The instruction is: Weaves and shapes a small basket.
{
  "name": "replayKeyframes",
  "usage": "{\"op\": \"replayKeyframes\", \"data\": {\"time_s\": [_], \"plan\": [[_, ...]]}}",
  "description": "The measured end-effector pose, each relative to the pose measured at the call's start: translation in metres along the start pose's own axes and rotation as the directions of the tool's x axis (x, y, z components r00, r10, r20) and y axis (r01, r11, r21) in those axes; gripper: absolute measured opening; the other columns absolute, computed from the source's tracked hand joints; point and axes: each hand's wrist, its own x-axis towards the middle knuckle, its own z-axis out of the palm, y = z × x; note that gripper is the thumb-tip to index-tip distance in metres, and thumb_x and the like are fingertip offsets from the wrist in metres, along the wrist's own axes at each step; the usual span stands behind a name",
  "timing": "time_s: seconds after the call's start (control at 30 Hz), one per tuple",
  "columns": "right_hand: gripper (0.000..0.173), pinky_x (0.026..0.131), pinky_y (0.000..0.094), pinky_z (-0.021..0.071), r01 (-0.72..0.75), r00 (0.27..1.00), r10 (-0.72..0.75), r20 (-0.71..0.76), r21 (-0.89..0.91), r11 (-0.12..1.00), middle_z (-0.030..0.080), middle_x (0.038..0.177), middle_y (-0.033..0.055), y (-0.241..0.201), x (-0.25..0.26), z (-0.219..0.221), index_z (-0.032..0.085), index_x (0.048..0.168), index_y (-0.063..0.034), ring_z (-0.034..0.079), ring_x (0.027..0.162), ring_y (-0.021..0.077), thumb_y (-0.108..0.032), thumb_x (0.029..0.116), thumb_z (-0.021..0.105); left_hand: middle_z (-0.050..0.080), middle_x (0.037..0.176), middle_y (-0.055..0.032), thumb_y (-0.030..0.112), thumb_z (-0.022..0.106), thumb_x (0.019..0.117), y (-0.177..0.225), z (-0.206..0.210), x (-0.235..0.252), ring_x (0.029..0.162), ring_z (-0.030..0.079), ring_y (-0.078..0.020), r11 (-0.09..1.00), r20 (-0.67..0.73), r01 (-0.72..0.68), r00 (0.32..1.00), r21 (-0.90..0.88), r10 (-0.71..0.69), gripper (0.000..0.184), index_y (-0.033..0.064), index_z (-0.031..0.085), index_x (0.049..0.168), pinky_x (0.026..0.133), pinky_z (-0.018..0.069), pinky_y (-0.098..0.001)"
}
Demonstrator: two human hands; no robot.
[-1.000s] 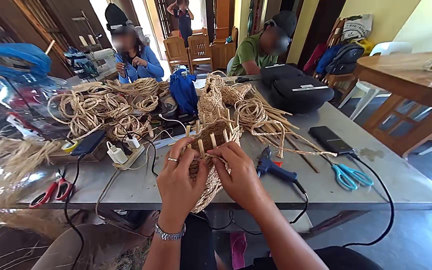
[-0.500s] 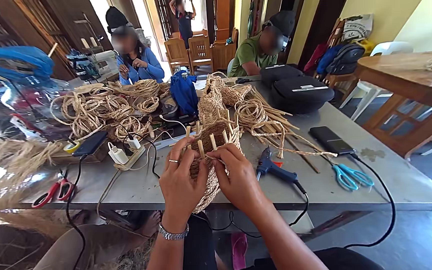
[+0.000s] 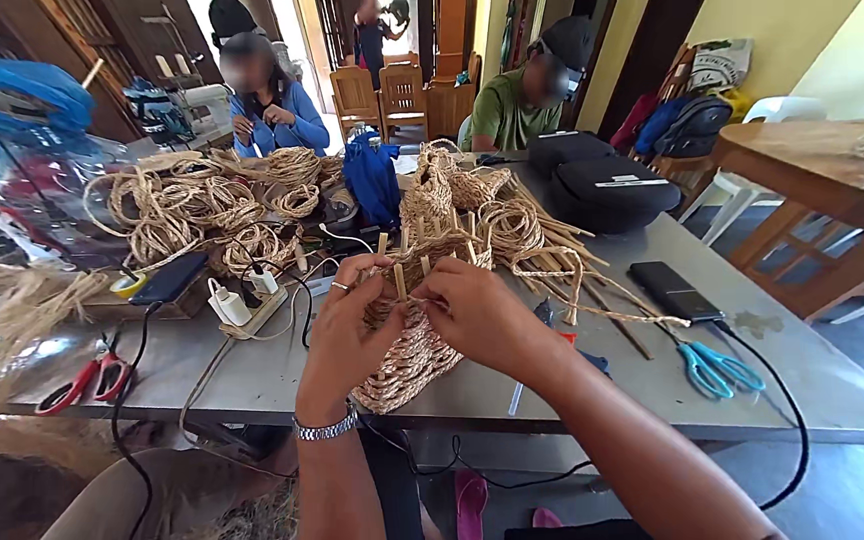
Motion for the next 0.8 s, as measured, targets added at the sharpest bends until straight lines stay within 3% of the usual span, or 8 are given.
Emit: {"op": "replayKeyframes", "data": {"time_s": [0.17,0.3,0.43,0.5,0.57,0.67,0.8], "plan": [[0.009,0.078,0.0370,0.0570,-0.004,0.976,0.037,0.213,-0.152,0.988,0.066,0.097,0.0087,-0.007,0.021,-0.015,0.076,0.100,-0.0049,0.066,0.087,0.0200,-0.005,0.0945,0.068,0.052,0.141,0.0015,0.030,0.069,0.0905,-0.007,0.008,0.003,0.123,0.055,-0.0065,0.997,-0.028,0.013,1.000,-0.074,-0.015,0.015,0.0152,0.070,0.091,0.096,0.0528,-0.0295],[0.006,0.075,0.0350,0.0558,0.022,0.963,0.033,0.269,-0.198,0.980,0.064,0.093,0.0061,-0.009,0.031,-0.019,0.075,0.092,-0.0070,0.064,0.086,0.0182,-0.007,0.0940,0.069,0.051,0.143,0.0015,0.028,0.068,0.0916,-0.010,0.010,0.002,0.128,0.053,-0.0089,0.996,-0.038,0.005,0.999,-0.084,-0.008,0.013,0.0160,0.070,0.091,0.098,0.0529,-0.0323],[0.006,0.069,0.0325,0.0570,0.032,0.989,-0.009,0.146,-0.157,0.987,0.065,0.092,0.0050,-0.001,0.022,-0.010,0.076,0.092,-0.0070,0.065,0.079,0.0154,-0.006,0.0917,0.070,0.051,0.146,-0.0003,0.025,0.066,0.0931,-0.009,0.015,0.000,0.135,0.049,-0.0131,0.995,-0.087,-0.021,0.996,-0.095,0.013,0.011,0.0147,0.070,0.092,0.105,0.0503,-0.0360],[0.006,0.069,0.0302,0.0575,0.029,0.997,-0.020,0.068,-0.130,0.991,0.065,0.096,0.0055,0.003,0.015,-0.002,0.075,0.094,-0.0062,0.065,0.078,0.0142,-0.008,0.0933,0.069,0.047,0.154,-0.0015,0.026,0.066,0.0948,-0.008,0.019,-0.003,0.148,0.037,-0.0209,0.996,-0.125,-0.025,0.992,-0.083,0.014,0.012,0.0152,0.070,0.094,0.118,0.0393,-0.0445],[0.009,0.071,0.0261,0.0575,0.039,0.999,-0.039,0.002,-0.085,0.996,0.066,0.098,0.0049,0.007,0.008,0.003,0.075,0.095,-0.0066,0.065,0.079,0.0112,-0.010,0.0949,0.067,0.040,0.161,-0.0040,0.031,0.064,0.0981,-0.008,0.021,-0.010,0.154,0.026,-0.0277,0.998,-0.159,-0.014,0.987,-0.053,0.005,0.016,0.0163,0.072,0.099,0.124,0.0295,-0.0511],[0.009,0.070,0.0221,0.0561,0.043,0.996,-0.044,-0.072,-0.017,0.999,0.064,0.093,0.0032,0.010,0.001,0.010,0.074,0.095,-0.0068,0.063,0.077,0.0080,-0.010,0.0959,0.066,0.029,0.167,-0.0043,0.038,0.060,0.1016,0.001,0.017,-0.018,0.154,0.025,-0.0261,0.998,-0.147,0.059,0.987,0.019,-0.056,0.022,0.0198,0.073,0.106,0.122,0.0293,-0.0515],[0.011,0.068,0.0186,0.0552,0.024,0.980,-0.009,-0.199,0.075,0.997,0.063,0.093,0.0011,0.012,-0.010,0.023,0.075,0.100,-0.0085,0.061,0.076,0.0044,-0.012,0.0969,0.065,0.034,0.164,-0.0047,0.035,0.061,0.1016,0.015,0.016,-0.020,0.151,0.031,-0.0209,0.991,-0.150,0.133,0.980,0.003,-0.131,0.020,0.0181,0.071,0.105,0.120,0.0341,-0.0452]]}}
